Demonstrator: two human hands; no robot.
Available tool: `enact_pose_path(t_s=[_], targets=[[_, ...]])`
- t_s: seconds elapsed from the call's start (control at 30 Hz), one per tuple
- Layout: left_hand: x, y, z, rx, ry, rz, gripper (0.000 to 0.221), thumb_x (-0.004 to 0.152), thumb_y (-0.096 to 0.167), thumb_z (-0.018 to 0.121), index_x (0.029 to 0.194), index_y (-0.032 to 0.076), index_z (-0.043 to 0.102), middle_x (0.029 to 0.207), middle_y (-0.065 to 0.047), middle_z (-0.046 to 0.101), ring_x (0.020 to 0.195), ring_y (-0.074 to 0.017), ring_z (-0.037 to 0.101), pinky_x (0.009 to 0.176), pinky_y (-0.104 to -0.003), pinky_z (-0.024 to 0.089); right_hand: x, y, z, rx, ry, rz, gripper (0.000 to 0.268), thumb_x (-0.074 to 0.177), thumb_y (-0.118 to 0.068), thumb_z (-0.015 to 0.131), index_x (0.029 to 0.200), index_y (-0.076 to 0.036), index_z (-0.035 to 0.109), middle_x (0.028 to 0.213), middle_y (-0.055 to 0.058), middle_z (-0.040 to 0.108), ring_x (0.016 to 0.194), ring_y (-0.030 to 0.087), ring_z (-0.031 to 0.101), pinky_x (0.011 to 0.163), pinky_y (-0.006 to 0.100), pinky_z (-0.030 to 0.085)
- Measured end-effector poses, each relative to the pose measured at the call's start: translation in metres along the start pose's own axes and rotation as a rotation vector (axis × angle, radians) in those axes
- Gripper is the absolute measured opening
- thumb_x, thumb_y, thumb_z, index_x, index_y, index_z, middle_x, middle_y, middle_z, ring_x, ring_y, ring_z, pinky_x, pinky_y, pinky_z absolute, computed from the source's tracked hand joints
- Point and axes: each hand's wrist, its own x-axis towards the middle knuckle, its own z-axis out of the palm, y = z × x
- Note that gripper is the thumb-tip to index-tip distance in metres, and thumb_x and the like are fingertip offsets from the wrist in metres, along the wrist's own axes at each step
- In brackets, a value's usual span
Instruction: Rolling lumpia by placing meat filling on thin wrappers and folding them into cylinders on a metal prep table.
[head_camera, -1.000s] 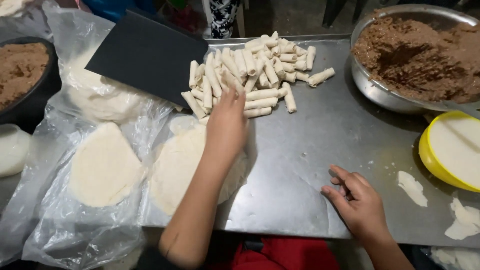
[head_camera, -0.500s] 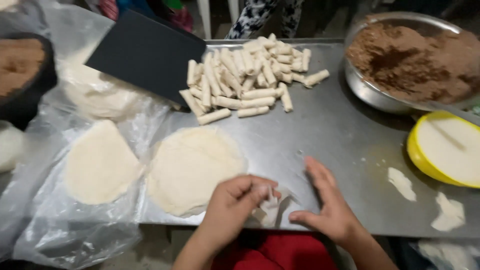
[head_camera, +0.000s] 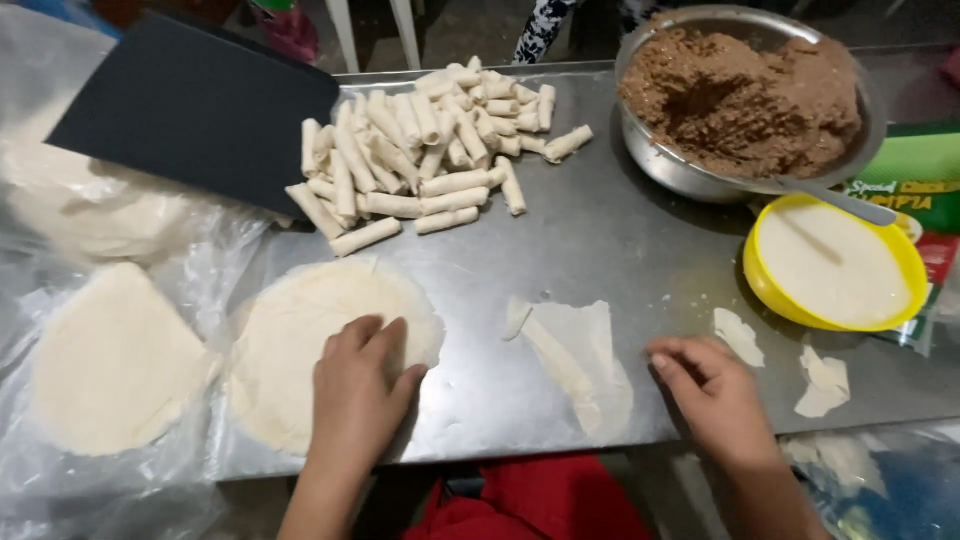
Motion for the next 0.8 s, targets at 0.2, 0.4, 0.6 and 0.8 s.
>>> enact_pose_path(t_s=[0.2,0.4,0.6,0.8], targets=[[-0.001,-0.008,0.003,-0.057,-0.003,-0.122,0.031,0.096,0.025,0.075,0.124,0.013,0.080,0.106,-0.009,0.068,0.107,-0.0342,0.066,0.086,-0.047,0.056,0.004,0.009,0.034,-0.445,-0.229,-0.272,0.055,0.098,-0.041,0.072,0.151,-0.025,0.068,0.152,0.009,0.058,0.141,0.031,0.054,0.122,0.050,0.041],[-0.004,-0.011,-0.033,-0.309,-0.083,-0.372,0.033,0.100,0.025,0.066,0.126,0.018,0.086,0.119,-0.004,0.086,0.115,-0.0216,0.076,0.105,-0.033,0.055,0.024,0.112,-0.062,-0.479,0.156,-0.413,0.039,0.092,-0.002,0.060,0.122,-0.011,0.082,0.127,0.012,0.077,0.121,0.034,0.067,0.111,0.048,0.048],[0.005,0.002,-0.041,-0.523,-0.111,-0.607,0.020,0.097,0.012,0.076,0.110,0.010,0.091,0.107,-0.001,0.091,0.099,-0.0123,0.078,0.091,-0.026,0.059,0.006,0.151,-0.129,-0.699,0.519,-0.339,0.042,0.098,-0.009,0.071,0.135,0.002,0.087,0.133,0.025,0.082,0.126,0.042,0.074,0.118,0.049,0.057],[0.009,0.020,0.029,-0.862,-0.018,-0.375,0.017,0.095,0.016,0.080,0.108,0.010,0.089,0.105,-0.003,0.089,0.099,-0.0124,0.078,0.095,-0.026,0.060,0.031,0.108,-0.051,-0.575,0.348,-0.492,0.035,0.100,-0.026,0.078,0.131,-0.010,0.083,0.129,0.018,0.078,0.124,0.036,0.068,0.116,0.052,0.050]])
